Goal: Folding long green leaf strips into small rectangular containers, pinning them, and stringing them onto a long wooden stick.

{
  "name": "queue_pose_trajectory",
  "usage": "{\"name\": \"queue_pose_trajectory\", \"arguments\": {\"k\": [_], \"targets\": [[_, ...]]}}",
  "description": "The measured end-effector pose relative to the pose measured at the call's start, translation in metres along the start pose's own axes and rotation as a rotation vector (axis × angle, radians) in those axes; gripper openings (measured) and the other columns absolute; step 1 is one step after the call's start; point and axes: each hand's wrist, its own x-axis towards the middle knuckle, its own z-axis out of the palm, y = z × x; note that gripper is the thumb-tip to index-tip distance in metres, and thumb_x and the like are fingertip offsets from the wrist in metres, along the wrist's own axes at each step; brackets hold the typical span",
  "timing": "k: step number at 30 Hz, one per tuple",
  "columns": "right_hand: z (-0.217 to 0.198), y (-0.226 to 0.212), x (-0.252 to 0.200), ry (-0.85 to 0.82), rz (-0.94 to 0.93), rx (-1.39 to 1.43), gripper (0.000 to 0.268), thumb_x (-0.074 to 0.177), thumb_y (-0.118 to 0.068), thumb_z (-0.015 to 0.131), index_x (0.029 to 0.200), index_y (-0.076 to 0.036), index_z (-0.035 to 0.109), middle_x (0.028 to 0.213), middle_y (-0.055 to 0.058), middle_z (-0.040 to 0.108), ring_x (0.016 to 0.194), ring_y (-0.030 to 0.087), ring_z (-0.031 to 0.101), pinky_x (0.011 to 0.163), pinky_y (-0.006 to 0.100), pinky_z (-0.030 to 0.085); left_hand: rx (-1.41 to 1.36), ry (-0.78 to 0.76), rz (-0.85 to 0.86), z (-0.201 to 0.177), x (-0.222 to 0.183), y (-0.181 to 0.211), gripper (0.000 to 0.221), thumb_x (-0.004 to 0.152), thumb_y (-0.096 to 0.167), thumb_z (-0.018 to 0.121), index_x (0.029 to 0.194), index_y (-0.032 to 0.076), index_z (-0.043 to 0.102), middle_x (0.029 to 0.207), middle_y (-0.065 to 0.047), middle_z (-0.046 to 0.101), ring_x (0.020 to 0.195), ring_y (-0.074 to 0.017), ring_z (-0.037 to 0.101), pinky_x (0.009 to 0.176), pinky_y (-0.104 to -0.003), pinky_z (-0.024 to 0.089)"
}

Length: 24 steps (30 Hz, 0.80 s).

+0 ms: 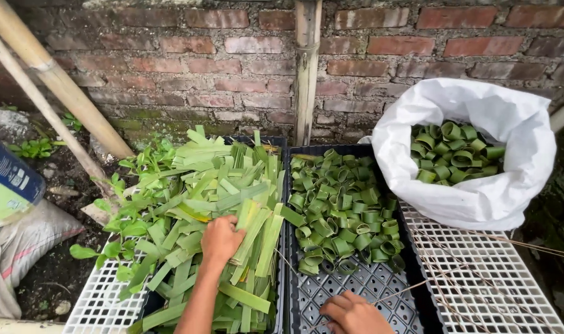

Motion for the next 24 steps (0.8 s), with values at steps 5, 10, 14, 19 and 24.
{"name": "queue_pose_trajectory", "arguments": {"k": [5,10,14,19,24], "targets": [[-0.029,-0.007,-0.001,-0.083,0.111,0.059,0.022,0.100,-0.028,0.065,0.119,-0.019,0.070,0.120,0.000,0.069,0.103,0.022,0.060,0.090,0.042,0.051,-0.360,-0.049,-0.003,-0.008,0.003,-0.020,0.056,0.085,0.021,0.080,0.136,0.005,0.064,0.110,-0.008,0.064,0.100,-0.0203,0.062,0.093,-0.035,0.050],[-0.032,-0.007,-0.004,-0.108,0.111,0.062,0.019,0.100,-0.025,0.065,0.117,-0.018,0.069,0.118,0.001,0.068,0.099,0.023,0.058,0.086,0.043,0.050,-0.532,-0.090,-0.110,-0.031,-0.009,-0.005,0.068,0.089,0.023,0.074,0.150,0.004,0.050,0.096,-0.008,0.083,0.116,-0.0162,0.071,0.117,-0.040,0.041],[-0.031,-0.002,-0.006,-0.120,0.086,0.036,0.021,0.100,-0.028,0.066,0.118,-0.018,0.069,0.117,0.002,0.067,0.100,0.024,0.059,0.089,0.043,0.049,-0.592,-0.197,-0.068,-0.046,-0.014,0.007,0.049,0.098,0.013,0.058,0.147,0.013,0.055,0.149,-0.005,0.061,0.135,-0.0210,0.061,0.115,-0.040,0.047],[-0.022,0.005,-0.005,-0.171,0.093,0.028,0.023,0.099,-0.027,0.066,0.121,-0.019,0.068,0.115,0.000,0.065,0.098,0.023,0.058,0.089,0.042,0.047,-0.181,0.101,0.002,-0.027,-0.002,-0.020,0.034,0.096,0.006,0.065,0.129,0.014,0.069,0.131,-0.003,0.073,0.112,-0.0214,0.072,0.107,-0.042,0.057],[-0.017,0.003,-0.004,-0.255,0.072,0.027,0.021,0.104,-0.032,0.063,0.120,-0.019,0.065,0.118,-0.001,0.063,0.099,0.023,0.055,0.087,0.043,0.047,0.110,-0.019,-0.153,-0.018,-0.003,-0.012,0.038,0.089,0.035,0.081,0.124,0.023,0.072,0.115,0.004,0.080,0.063,-0.0100,0.072,0.063,-0.033,0.062]]}}
